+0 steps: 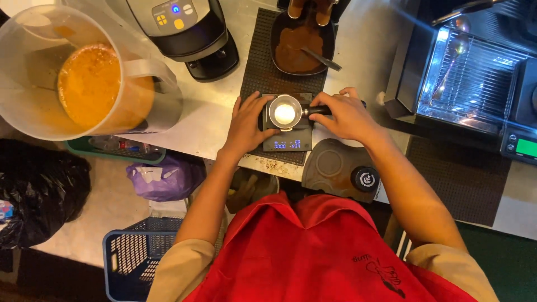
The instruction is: Preparing espresso shots including grinding, weighing, tamping, and brewing.
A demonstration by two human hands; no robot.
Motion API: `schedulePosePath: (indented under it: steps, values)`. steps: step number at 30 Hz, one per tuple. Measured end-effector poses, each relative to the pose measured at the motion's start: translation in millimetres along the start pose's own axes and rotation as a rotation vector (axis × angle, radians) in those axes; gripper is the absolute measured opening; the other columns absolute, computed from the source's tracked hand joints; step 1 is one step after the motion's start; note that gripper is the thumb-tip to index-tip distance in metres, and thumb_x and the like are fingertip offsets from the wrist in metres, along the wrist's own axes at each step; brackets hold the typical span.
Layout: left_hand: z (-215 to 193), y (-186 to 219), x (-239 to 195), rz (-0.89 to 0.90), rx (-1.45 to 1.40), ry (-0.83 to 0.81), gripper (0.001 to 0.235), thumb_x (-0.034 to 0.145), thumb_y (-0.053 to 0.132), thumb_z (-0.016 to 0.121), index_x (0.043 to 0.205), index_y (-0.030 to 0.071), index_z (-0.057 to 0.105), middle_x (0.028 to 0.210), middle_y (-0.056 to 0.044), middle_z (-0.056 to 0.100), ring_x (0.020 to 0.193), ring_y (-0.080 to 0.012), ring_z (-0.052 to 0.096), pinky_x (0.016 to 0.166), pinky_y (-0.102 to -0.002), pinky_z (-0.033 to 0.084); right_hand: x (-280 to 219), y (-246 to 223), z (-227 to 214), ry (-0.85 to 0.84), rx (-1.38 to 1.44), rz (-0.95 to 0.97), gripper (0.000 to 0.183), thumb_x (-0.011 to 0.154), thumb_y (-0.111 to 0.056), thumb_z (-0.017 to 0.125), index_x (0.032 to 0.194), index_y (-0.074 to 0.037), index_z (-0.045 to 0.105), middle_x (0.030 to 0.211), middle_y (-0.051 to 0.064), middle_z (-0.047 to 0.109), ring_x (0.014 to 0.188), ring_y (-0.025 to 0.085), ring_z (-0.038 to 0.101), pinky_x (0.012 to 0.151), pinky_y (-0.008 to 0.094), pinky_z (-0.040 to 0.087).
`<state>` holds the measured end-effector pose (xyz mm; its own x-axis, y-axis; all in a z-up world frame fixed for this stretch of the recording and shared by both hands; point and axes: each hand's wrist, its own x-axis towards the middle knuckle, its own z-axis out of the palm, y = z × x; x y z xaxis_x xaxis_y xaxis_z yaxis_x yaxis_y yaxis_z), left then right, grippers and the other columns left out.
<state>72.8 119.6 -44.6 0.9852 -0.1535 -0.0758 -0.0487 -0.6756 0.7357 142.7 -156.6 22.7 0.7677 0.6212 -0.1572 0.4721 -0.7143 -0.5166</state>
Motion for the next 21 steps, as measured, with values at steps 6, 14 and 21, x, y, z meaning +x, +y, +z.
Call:
schedulePosePath:
  steps: [6,14,21]
  values:
    - [3.1,-1.2,-7.7,0.054,-0.065,0.018,0.104,0.077,0.041,0.094,0.161,0.018,0.038,0.16,-0.011,0.047,0.156,-0.0344,0.029,0.128,-0.062,0.005,-30.6,16.3,53.5,0.384,-0.08,-0.107,0.026,0.104,-0.031,0.071,0.126,-0.018,0.068,0.118,0.004,0.069,0.117,0.027,0.062,0.116,0.055,0.027]
    - [43.2,-32.9,-50.3,-0.057,-0.251,0.373,0.072,0.106,0.03,0.065,0.167,0.016,0.029,0.163,-0.015,0.043,0.154,-0.0401,0.03,0.128,-0.06,0.007,-99.7,-4.7,117.6,0.164,-0.272,0.008,0.061,0.103,-0.054,0.058,0.157,-0.026,0.049,0.169,0.017,0.033,0.156,0.047,0.021,0.119,0.072,0.014]
    - [66.2,-51.2,-49.3,-0.138,0.083,0.574,0.065,0.101,0.031,0.071,0.157,0.014,0.045,0.149,-0.011,0.055,0.147,-0.0324,0.043,0.128,-0.057,0.004,-20.8,34.8,25.0,0.628,-0.29,-0.068,0.036,0.1,-0.044,0.072,0.127,-0.021,0.073,0.119,0.006,0.062,0.111,0.031,0.061,0.1,0.051,0.038]
